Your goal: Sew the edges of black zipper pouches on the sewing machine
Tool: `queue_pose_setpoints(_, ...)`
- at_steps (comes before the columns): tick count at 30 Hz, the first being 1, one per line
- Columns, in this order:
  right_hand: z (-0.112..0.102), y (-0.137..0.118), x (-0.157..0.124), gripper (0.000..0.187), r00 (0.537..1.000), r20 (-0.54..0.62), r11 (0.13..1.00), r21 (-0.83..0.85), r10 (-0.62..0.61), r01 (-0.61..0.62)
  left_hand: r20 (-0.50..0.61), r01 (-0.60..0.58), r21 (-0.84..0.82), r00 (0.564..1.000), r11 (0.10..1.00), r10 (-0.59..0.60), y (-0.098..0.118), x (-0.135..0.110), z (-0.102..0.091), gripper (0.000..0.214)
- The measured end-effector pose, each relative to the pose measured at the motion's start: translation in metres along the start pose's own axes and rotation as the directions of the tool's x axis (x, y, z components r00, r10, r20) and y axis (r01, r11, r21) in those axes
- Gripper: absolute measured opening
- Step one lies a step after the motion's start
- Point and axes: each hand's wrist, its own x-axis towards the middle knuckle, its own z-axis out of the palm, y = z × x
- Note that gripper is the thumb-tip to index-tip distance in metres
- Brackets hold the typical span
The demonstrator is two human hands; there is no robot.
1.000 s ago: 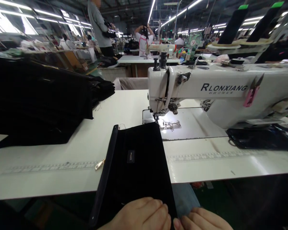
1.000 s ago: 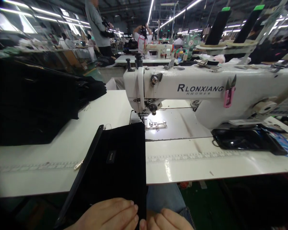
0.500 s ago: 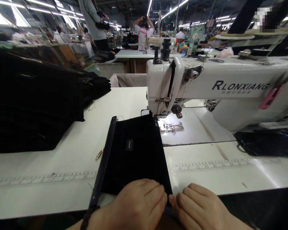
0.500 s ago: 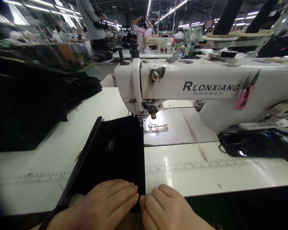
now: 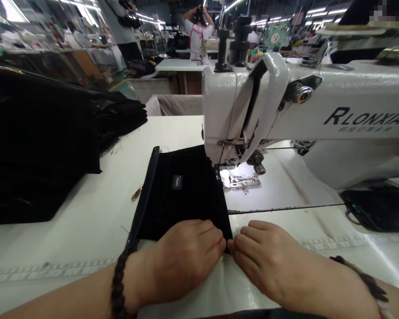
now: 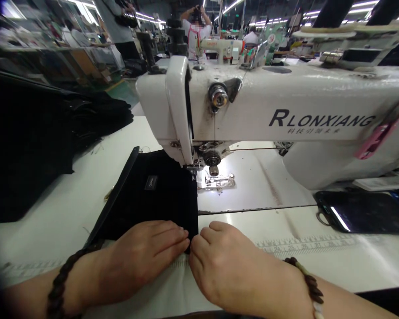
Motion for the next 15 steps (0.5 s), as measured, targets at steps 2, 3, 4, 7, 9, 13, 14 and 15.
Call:
queue_pose_setpoints(2,0.002,0.008,0.004,0.018,1.000,0.019,1.000,-0.002,-0.012,0.013,-0.018,0.002,0.021,1.000,1.000,-0.002,-0.008,0.002,0.002,0.030)
queue_pose_setpoints(3,0.003,0.012,0.006,0.018,1.000,0.027,1.000,-0.004,-0.014,0.014,-0.025,-0.001,0.031,1.000,1.000,0.002,-0.012,0.003,0.004,0.030)
queue_pose_setpoints(4,0.004,0.016,0.007,0.018,1.000,0.030,1.000,-0.006,-0.011,0.011,-0.036,-0.008,0.040,0.999,0.999,0.009,-0.015,0.003,0.006,0.031)
queue_pose_setpoints(7,0.009,0.026,0.011,0.021,1.000,0.006,1.000,-0.018,0.003,-0.003,-0.076,-0.040,0.054,0.996,0.998,0.044,-0.027,0.004,0.012,0.031)
queue_pose_setpoints(9,0.013,0.032,0.013,0.023,1.000,-0.028,0.999,-0.037,0.013,-0.015,-0.103,-0.058,0.065,0.993,0.996,0.064,-0.035,0.005,0.015,0.030)
queue_pose_setpoints(13,0.023,0.042,0.016,0.028,0.995,-0.099,0.995,-0.097,0.030,-0.039,-0.158,-0.078,0.082,0.983,0.994,0.090,-0.050,0.007,0.016,0.031)
queue_pose_setpoints(14,0.026,0.044,0.016,0.029,0.993,-0.114,0.993,-0.113,0.029,-0.042,-0.168,-0.082,0.088,0.981,0.993,0.096,-0.053,0.008,0.016,0.032)
queue_pose_setpoints(15,0.028,0.045,0.017,0.030,0.991,-0.127,0.990,-0.130,0.031,-0.048,-0.177,-0.089,0.095,0.979,0.992,0.104,-0.056,0.009,0.015,0.033)
